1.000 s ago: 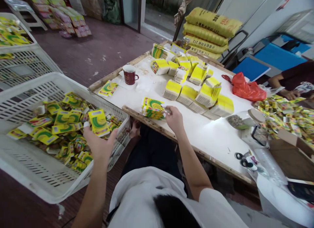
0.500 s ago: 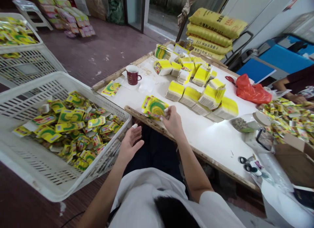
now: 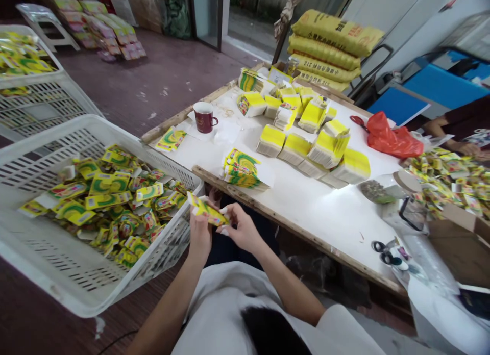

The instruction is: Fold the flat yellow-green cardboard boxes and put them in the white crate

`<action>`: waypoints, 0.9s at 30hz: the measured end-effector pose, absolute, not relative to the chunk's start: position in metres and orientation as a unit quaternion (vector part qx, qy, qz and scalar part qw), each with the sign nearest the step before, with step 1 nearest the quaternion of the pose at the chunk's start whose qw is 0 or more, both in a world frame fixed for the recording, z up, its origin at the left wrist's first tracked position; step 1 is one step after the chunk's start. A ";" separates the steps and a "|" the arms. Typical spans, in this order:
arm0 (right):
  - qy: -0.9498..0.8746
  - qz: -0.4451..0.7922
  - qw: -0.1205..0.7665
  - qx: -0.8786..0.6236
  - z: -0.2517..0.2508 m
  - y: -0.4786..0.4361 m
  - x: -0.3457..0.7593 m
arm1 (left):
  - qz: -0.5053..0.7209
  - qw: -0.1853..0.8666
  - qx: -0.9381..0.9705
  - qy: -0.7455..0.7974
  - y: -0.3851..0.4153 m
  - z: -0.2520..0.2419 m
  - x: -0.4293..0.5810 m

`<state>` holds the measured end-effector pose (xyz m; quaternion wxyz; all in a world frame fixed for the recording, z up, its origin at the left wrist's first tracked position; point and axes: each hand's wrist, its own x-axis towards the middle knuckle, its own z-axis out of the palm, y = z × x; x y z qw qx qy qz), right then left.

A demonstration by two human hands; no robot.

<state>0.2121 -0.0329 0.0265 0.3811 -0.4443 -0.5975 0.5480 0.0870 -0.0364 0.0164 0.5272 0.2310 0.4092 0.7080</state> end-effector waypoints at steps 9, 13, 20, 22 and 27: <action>-0.687 0.398 0.433 -0.427 0.039 -0.017 0.254 | 0.659 0.550 0.265 0.438 -0.038 0.015 0.064; -0.834 0.234 0.355 -0.350 0.049 -0.015 0.263 | 0.584 0.577 0.355 0.447 -0.030 0.017 0.027; -0.860 0.108 0.371 -0.332 0.042 -0.024 0.245 | 0.323 0.594 0.559 0.480 -0.052 0.005 0.057; -0.813 0.092 0.430 -0.382 0.034 -0.033 0.237 | 0.393 0.556 0.534 0.501 -0.055 0.000 0.074; -0.744 0.157 0.509 -0.404 0.019 -0.061 0.218 | 0.491 0.475 0.505 0.527 -0.052 -0.002 0.084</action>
